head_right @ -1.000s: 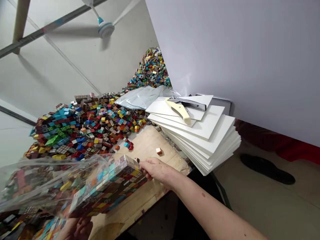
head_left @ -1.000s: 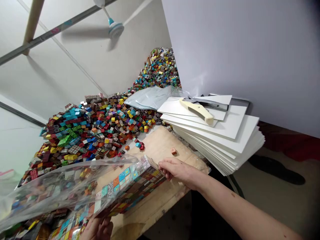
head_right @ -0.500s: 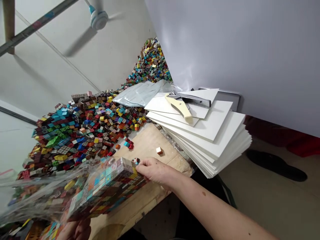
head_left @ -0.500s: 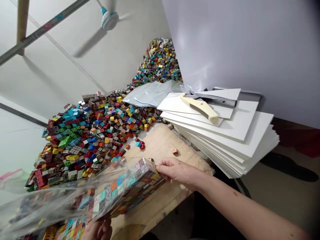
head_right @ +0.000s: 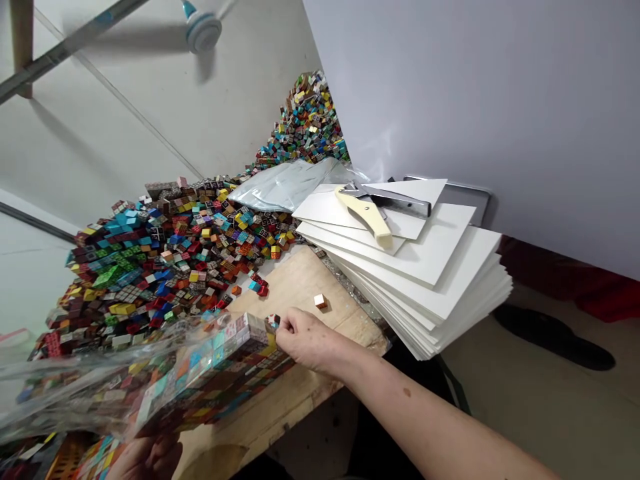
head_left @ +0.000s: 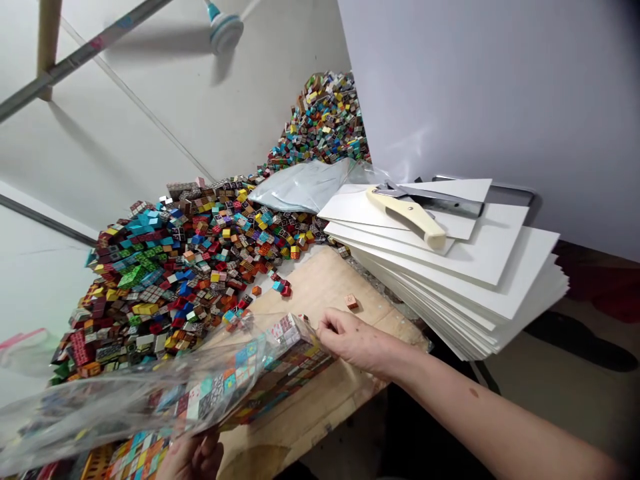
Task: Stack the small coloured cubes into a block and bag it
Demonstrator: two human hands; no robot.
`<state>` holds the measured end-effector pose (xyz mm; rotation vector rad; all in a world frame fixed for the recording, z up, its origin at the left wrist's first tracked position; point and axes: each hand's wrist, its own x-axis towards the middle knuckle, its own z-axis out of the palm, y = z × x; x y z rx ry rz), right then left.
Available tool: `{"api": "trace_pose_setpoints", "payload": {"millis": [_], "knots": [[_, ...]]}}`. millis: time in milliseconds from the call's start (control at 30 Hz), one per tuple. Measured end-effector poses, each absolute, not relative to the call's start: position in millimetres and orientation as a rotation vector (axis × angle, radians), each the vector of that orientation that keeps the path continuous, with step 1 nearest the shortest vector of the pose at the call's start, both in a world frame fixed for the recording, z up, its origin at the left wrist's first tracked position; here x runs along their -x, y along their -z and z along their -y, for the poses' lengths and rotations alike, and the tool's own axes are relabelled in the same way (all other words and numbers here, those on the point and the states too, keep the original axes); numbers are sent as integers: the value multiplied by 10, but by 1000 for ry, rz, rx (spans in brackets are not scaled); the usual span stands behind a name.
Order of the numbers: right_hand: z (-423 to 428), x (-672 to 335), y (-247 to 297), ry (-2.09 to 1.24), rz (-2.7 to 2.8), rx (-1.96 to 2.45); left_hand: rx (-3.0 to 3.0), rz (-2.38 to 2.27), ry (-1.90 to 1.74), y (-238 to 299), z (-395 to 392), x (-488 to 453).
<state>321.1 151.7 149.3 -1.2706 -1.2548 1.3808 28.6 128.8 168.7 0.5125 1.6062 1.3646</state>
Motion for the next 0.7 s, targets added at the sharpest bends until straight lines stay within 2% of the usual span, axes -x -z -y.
{"api": "trace_pose_setpoints", "payload": {"millis": [700], "knots": [[-1558, -3128, -1398, -1551, 1155, 1272, -539, -1455, -1393, -1584, -1187, -288]]}}
